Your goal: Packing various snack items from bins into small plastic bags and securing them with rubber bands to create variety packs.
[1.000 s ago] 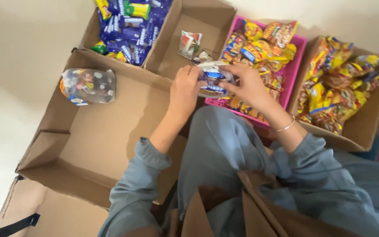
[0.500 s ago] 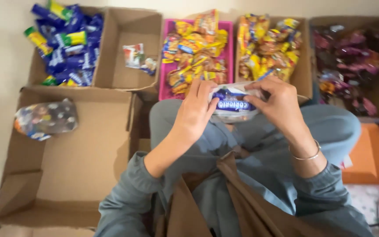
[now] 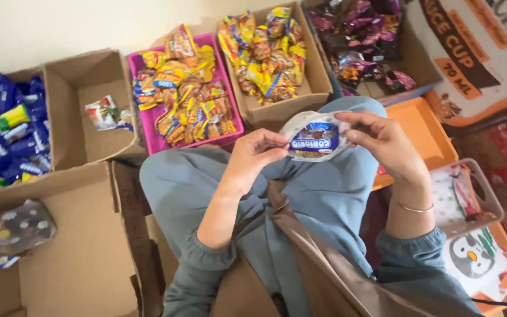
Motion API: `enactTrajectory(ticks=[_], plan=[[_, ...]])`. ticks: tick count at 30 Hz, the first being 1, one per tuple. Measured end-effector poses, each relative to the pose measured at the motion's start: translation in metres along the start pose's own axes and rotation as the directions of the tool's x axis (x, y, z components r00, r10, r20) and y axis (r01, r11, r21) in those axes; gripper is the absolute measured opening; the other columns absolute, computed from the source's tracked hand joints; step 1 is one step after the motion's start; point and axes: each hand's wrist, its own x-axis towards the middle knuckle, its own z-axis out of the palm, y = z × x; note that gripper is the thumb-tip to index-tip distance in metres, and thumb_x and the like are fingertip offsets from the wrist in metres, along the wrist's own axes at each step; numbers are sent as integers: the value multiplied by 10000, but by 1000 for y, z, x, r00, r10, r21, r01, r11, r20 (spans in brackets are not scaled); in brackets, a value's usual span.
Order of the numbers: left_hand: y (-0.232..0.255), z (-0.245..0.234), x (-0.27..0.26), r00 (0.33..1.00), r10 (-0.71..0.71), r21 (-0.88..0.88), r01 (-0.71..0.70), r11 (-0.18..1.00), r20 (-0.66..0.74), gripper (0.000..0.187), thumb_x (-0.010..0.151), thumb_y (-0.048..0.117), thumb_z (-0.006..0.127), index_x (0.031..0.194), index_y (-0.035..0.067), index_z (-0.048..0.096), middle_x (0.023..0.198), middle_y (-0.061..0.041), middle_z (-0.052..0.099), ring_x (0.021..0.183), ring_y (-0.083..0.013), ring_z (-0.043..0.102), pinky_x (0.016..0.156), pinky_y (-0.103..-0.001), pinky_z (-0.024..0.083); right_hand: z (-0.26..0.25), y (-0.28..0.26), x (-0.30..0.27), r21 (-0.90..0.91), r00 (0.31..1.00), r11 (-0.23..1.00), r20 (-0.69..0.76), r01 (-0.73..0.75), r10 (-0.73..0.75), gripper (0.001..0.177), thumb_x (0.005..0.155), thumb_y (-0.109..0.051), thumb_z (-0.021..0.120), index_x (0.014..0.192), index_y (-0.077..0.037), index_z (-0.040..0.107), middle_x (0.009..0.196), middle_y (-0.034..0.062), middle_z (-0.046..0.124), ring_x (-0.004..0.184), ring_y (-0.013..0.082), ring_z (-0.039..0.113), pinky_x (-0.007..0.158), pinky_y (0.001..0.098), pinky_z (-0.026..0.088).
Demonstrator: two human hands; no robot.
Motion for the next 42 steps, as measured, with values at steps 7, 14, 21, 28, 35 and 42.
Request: enactTrajectory(ticks=[7, 14, 21, 28, 35, 42], plan=[[4, 18, -8, 995, 67, -15, -69, 998, -79, 302, 788, -17, 846, 1081, -17, 771, 935, -164, 779, 856, -176, 759, 798, -298, 646, -34, 40, -15, 30, 999, 999, -40, 31, -29, 332, 967, 122, 569, 1279, 94, 677, 973, 165, 709, 792, 145, 651, 776, 304, 590], [33, 32, 0, 852, 459, 235, -406, 883, -251, 33, 889, 7, 781, 912, 20, 762, 825, -130, 761, 812, -153, 751, 772, -271, 628, -56, 37, -29, -286, 962, 952, -211, 107, -171, 146, 1057, 62, 588, 1161, 47, 690, 877, 174, 733, 706, 190, 714, 696, 290, 594], [38, 32, 28, 945, 320, -535, -306, 788, -68, 135, 994, 17, 639, 1058, 105, 559, 870, -53, 610, 591, -75, 430, 517, -234, 364, -63, 31, -33, 433, 844, 751, -440, 498, -306, 205, 1120, -320, 565, 1134, -122, 516, 1071, 124, 717, 1145, 272, 740, 1040, 373, 652], [68, 31, 46, 933, 360, 52, -360, 931, 16, 118, 1020, -55, 539, 1010, 43, 604, 900, -56, 636, 643, -73, 473, 563, -196, 385, -114, 48, -39, 486, 695, 607, -702, 628, -157, 143, 1127, -197, 589, 1003, -131, 566, 822, 8, 598, 728, 121, 638, 743, 262, 619], [49, 97, 44, 822, 366, 805, -539, 249, 437, 605, 808, 558, 745, 1339, 273, 690, 1013, -21, 516, 832, -192, 527, 702, -303, 474, -138, 90, -49, 716, 800, 378, -584, 587, -137, 77, 1132, -57, 473, 1099, -68, 541, 960, 80, 633, 857, 194, 717, 854, 319, 679], [-6, 118, 62, 778, 554, 822, -503, 267, 296, 533, 761, 635, 800, 1077, 219, 700, 1021, 28, 582, 864, -231, 610, 726, -326, 544, -147, 147, -12, 510, 737, 840, -637, 183, 226, 203, 1084, -262, 489, 962, -125, 574, 897, 74, 677, 816, 180, 759, 815, 369, 700]])
